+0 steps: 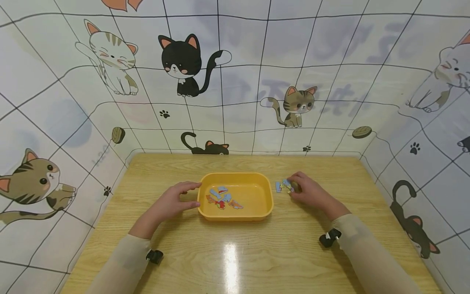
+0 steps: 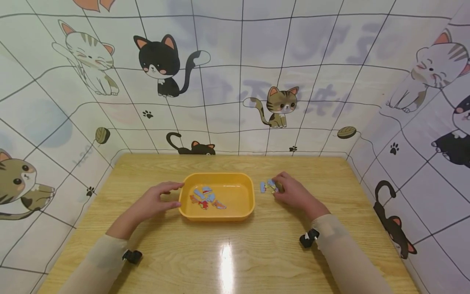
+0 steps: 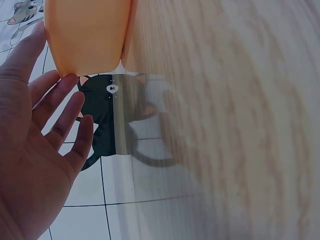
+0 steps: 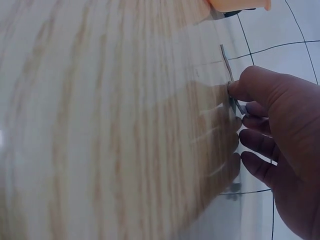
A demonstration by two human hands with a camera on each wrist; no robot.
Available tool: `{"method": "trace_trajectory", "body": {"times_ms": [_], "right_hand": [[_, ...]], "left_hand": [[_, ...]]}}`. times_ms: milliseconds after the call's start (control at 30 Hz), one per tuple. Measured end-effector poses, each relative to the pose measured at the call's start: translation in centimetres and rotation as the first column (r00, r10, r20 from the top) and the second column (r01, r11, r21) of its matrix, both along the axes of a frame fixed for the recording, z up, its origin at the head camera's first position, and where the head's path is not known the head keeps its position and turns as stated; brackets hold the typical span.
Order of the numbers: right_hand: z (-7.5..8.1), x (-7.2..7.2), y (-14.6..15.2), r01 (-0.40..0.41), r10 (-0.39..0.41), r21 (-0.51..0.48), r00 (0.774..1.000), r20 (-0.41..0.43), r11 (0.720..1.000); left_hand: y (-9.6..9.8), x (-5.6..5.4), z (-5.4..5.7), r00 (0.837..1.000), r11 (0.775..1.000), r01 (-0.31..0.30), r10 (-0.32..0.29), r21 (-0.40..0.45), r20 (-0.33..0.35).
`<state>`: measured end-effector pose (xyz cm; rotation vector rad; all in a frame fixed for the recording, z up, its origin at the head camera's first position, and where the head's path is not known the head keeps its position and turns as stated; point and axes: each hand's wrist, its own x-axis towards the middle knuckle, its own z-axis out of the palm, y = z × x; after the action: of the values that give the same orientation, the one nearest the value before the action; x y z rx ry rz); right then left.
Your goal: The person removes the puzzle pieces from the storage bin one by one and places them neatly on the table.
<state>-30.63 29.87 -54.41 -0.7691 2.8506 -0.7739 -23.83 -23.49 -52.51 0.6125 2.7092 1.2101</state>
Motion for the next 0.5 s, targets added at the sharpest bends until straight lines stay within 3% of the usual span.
{"method": "trace_trajectory", "body": {"times_ms": [200, 500], "right_hand": [[-0.26, -0.28, 0.19, 0.011, -0.009, -0.038, 0.999, 0.049, 0.999], [-0.28, -0.31, 0.35, 0.024, -0.020, -0.076, 0.998, 0.055, 0.997]], "left_hand": [[-0.02, 0.04, 0.02, 1.000, 1.000, -0.003, 0.003, -0.003, 0.002], [0.02, 0.02, 0.10, 1.000, 1.000, 0.001, -0.001, 0.006, 0.000]]}}
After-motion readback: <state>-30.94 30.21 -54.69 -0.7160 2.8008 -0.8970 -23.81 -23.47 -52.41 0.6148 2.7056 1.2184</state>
